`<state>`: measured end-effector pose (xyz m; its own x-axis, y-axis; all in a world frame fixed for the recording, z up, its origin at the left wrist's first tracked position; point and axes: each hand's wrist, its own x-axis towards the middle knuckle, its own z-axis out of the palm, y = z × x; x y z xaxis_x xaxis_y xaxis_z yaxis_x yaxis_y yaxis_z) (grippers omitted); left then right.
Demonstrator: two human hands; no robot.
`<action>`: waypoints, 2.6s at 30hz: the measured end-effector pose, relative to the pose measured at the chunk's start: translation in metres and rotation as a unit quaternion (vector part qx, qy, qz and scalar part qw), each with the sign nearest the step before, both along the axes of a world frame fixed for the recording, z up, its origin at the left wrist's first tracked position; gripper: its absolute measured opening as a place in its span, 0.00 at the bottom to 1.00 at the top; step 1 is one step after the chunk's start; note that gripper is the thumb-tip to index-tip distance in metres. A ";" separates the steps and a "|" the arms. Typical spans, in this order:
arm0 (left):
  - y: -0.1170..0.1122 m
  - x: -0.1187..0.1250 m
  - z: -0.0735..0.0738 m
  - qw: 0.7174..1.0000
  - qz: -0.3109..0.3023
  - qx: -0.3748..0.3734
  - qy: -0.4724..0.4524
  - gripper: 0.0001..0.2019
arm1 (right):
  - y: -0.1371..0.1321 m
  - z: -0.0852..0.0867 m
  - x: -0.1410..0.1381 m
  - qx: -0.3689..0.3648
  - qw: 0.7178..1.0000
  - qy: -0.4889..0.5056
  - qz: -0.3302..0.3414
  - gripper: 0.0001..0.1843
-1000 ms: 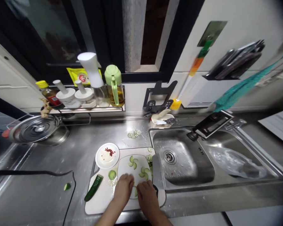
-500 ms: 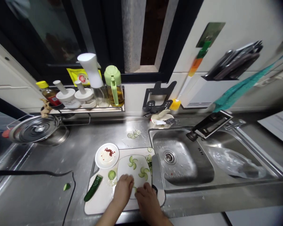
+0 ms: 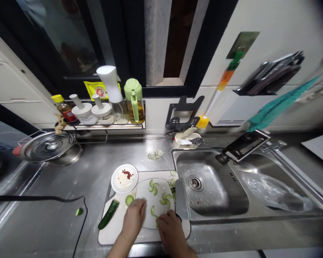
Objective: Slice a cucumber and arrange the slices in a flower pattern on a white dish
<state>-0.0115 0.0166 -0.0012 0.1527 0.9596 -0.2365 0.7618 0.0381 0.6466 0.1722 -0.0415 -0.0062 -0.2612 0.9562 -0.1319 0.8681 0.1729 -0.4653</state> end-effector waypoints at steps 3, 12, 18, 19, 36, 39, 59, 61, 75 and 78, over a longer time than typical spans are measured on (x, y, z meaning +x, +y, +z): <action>0.001 -0.022 0.004 0.995 0.091 0.019 0.036 0.15 | 0.002 -0.009 0.001 -0.015 1.000 0.002 -0.009 0.10; 0.007 -0.033 0.004 0.979 0.123 -0.048 0.153 0.15 | 0.001 -0.018 -0.002 0.008 1.000 0.015 -0.006 0.09; 0.008 -0.033 0.000 0.978 0.131 -0.047 0.157 0.14 | 0.002 -0.023 -0.002 0.012 1.000 0.027 -0.006 0.09; 0.009 -0.033 -0.001 0.978 0.132 -0.047 0.156 0.13 | 0.002 -0.023 -0.002 0.011 1.000 0.028 -0.006 0.08; 0.003 -0.042 0.003 0.971 0.220 -0.060 -0.072 0.14 | 0.042 0.007 -0.028 -0.045 0.979 0.192 -0.056 0.14; 0.003 -0.038 0.005 0.959 0.224 -0.074 -0.157 0.17 | 0.063 0.009 -0.043 -0.096 0.944 0.300 -0.098 0.21; 0.009 -0.005 0.017 0.704 0.393 -0.342 -0.483 0.18 | 0.094 0.037 -0.038 -0.193 0.906 0.373 -0.056 0.03; 0.012 -0.004 0.015 0.699 0.397 -0.329 -0.496 0.17 | 0.094 0.037 -0.036 -0.194 0.910 0.364 -0.049 0.03; 0.010 -0.014 -0.008 0.857 0.289 -0.172 -0.390 0.13 | 0.101 0.022 -0.030 -0.170 0.967 0.179 -0.064 0.09; 0.006 -0.018 -0.011 0.921 0.257 -0.125 -0.267 0.11 | 0.103 0.020 -0.032 -0.154 0.979 0.119 -0.065 0.09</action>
